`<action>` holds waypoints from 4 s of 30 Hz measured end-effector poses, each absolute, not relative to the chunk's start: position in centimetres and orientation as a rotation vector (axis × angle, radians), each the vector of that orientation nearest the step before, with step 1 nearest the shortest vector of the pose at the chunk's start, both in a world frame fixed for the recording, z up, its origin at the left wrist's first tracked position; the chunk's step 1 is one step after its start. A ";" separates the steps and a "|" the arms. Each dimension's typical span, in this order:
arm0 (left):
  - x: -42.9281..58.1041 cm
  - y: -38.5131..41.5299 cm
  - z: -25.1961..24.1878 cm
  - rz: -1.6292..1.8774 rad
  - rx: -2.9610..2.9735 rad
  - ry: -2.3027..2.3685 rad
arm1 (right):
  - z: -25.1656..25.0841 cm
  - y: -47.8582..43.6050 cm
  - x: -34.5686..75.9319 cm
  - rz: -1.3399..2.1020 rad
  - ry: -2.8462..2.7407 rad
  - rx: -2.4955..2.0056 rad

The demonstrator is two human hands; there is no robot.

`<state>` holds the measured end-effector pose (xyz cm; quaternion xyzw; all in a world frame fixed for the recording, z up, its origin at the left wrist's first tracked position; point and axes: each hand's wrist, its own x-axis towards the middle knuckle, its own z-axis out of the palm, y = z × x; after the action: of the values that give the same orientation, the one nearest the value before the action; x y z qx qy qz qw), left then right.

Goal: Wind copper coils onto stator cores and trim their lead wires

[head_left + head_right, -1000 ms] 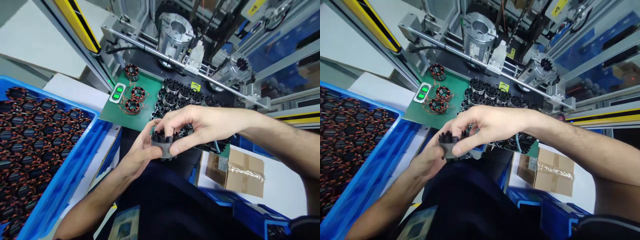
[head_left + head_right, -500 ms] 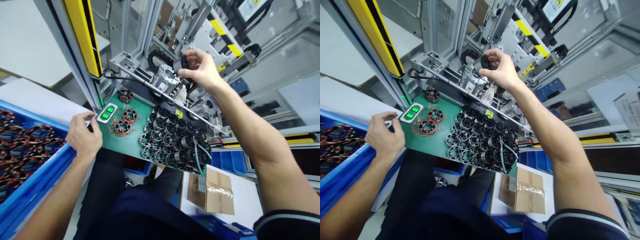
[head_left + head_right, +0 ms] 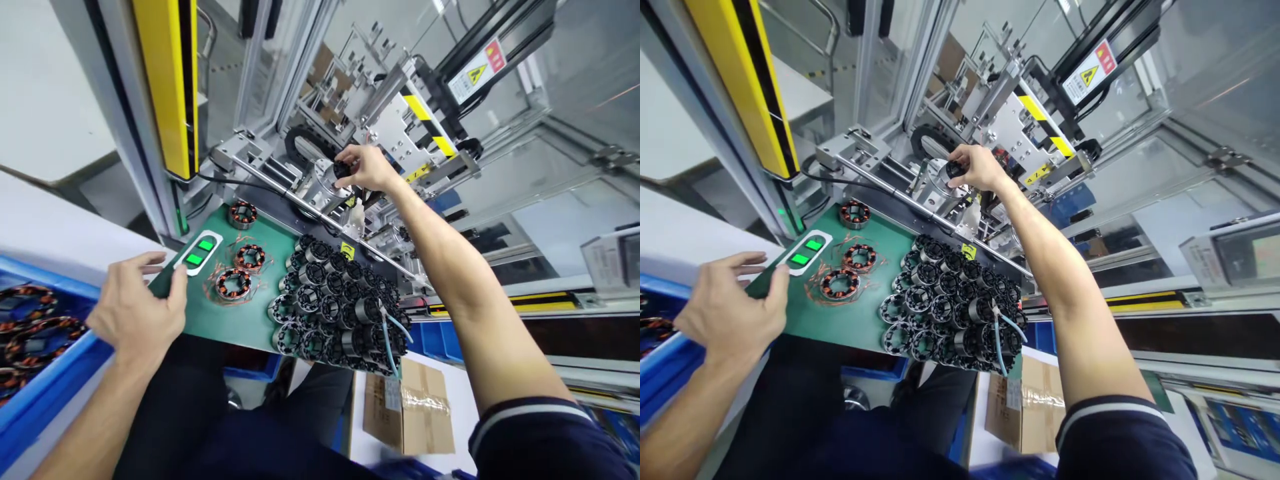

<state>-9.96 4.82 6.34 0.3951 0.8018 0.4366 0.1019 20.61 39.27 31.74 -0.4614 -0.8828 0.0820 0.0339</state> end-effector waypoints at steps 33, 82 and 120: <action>-10.4 4.7 4.8 1.359 1.203 2.398 | 25.6 44.6 14.2 0.320 -2.627 -1.306; -5.9 2.8 7.7 1.760 1.258 1.796 | 19.7 -0.3 50.5 -0.086 -1.431 -1.527; 2.3 -19.5 9.0 0.873 1.177 0.873 | 16.2 -20.6 29.1 1.088 -1.740 -1.129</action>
<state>2.28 -19.54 9.00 0.5197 0.3855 0.3854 0.6578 29.13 -20.59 16.19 -0.4440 -0.6843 0.4279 0.3891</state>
